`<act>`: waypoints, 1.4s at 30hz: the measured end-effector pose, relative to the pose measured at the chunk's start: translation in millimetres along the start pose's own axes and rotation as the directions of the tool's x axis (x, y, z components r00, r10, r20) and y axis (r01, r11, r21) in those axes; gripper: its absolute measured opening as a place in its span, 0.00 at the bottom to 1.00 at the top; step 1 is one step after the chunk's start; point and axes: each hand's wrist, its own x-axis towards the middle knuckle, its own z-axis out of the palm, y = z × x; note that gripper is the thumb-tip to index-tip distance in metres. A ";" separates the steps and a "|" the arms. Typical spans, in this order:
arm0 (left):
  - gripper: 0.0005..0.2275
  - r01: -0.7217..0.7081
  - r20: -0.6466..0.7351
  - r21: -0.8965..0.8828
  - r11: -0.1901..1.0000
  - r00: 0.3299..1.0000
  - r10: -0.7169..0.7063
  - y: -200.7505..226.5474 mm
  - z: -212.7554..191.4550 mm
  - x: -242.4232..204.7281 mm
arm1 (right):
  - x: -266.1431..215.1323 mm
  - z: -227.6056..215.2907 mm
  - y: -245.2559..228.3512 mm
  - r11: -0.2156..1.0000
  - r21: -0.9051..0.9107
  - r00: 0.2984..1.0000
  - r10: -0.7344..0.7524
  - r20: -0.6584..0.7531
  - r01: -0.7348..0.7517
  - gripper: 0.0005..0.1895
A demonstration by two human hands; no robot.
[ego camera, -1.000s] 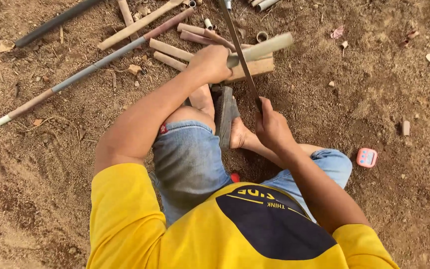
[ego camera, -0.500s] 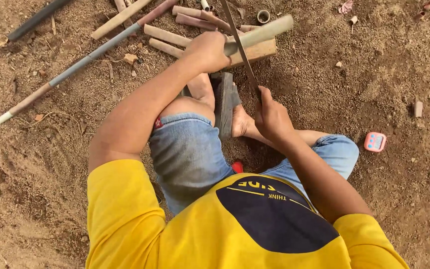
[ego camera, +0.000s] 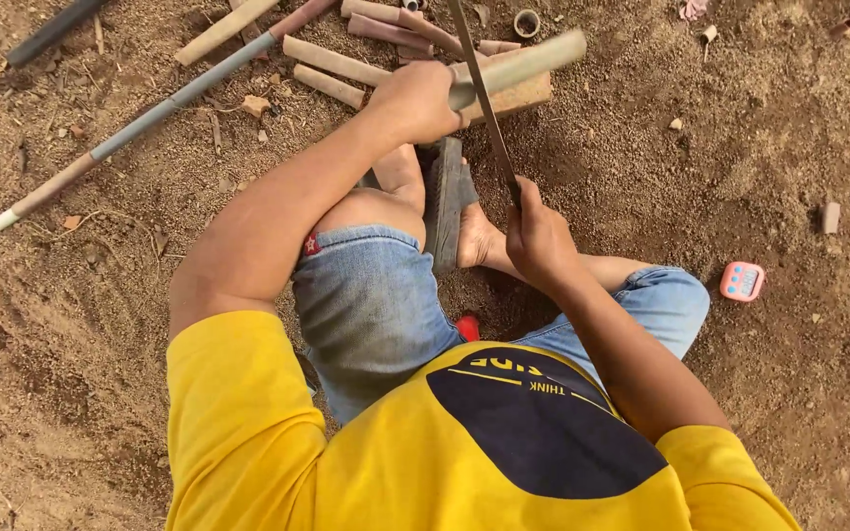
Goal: A person sits on the ground and uses a hacksaw blade to shave and scrape a wooden stick.
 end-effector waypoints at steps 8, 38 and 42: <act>0.11 0.080 -0.146 -0.161 0.984 0.984 -0.104 -23.5 1.8 7.7 | -35.8 20.9 29.6 0.997 0.035 0.996 0.067 0.055 -0.069 0.23; 0.31 -0.054 0.191 0.154 0.987 0.981 0.024 41.2 -109.3 -129.3 | 8.9 -56.2 41.4 0.805 0.587 0.957 0.097 -0.273 0.085 0.33; 0.31 -0.111 0.123 0.095 0.989 0.987 0.099 59.3 -92.5 -180.3 | 16.1 -14.9 42.3 0.532 0.840 0.994 -0.014 -0.111 0.101 0.18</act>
